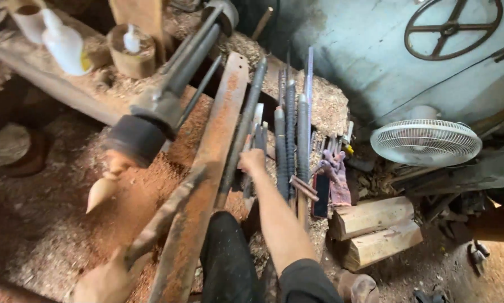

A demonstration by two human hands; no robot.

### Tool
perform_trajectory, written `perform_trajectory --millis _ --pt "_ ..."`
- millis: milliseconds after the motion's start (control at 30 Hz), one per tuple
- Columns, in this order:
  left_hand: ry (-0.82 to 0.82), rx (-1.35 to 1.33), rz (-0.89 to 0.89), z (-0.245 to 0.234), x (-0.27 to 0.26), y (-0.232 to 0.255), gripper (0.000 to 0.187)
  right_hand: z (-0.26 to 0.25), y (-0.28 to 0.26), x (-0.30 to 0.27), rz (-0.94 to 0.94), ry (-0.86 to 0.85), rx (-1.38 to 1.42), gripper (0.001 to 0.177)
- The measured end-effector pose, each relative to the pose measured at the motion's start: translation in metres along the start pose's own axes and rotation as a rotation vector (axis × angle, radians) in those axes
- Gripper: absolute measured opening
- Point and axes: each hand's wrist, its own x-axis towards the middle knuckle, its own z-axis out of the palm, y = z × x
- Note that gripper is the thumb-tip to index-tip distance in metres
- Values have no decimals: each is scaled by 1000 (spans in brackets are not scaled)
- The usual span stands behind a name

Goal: Shaping a decorative wooden piece on a lathe using a turning tool followed by manual sanding.

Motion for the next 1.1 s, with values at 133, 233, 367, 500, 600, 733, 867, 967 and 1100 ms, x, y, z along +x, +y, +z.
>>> perform_trajectory --millis 133,233,367,500,600,733,867,967,1100 --pt "50 -13 103 12 -22 -14 71 -29 22 -29 18 46 37 12" --pt "96 -1 144 22 -23 -31 71 -45 37 -91 -27 -65 503 34" --pt "144 -470 245 34 -12 -40 83 -27 40 -196 -122 -609 798 31" --pt "-43 -1108 201 25 -31 -24 71 33 -12 -280 -94 -965 740 27" --pt "-176 -2001 414 25 -2 -15 57 78 -63 -318 60 -1164 720 44" --pt "49 -2165 114 48 69 -17 35 133 -86 -316 315 -1063 497 38" --pt "144 -2208 -133 54 127 -10 24 187 -93 -252 332 -951 123 28" --pt "131 -2264 -111 17 125 -18 26 169 -142 -275 547 -834 470 31" --pt "123 -2290 -56 24 144 -17 39 162 -138 -274 590 -913 566 31"
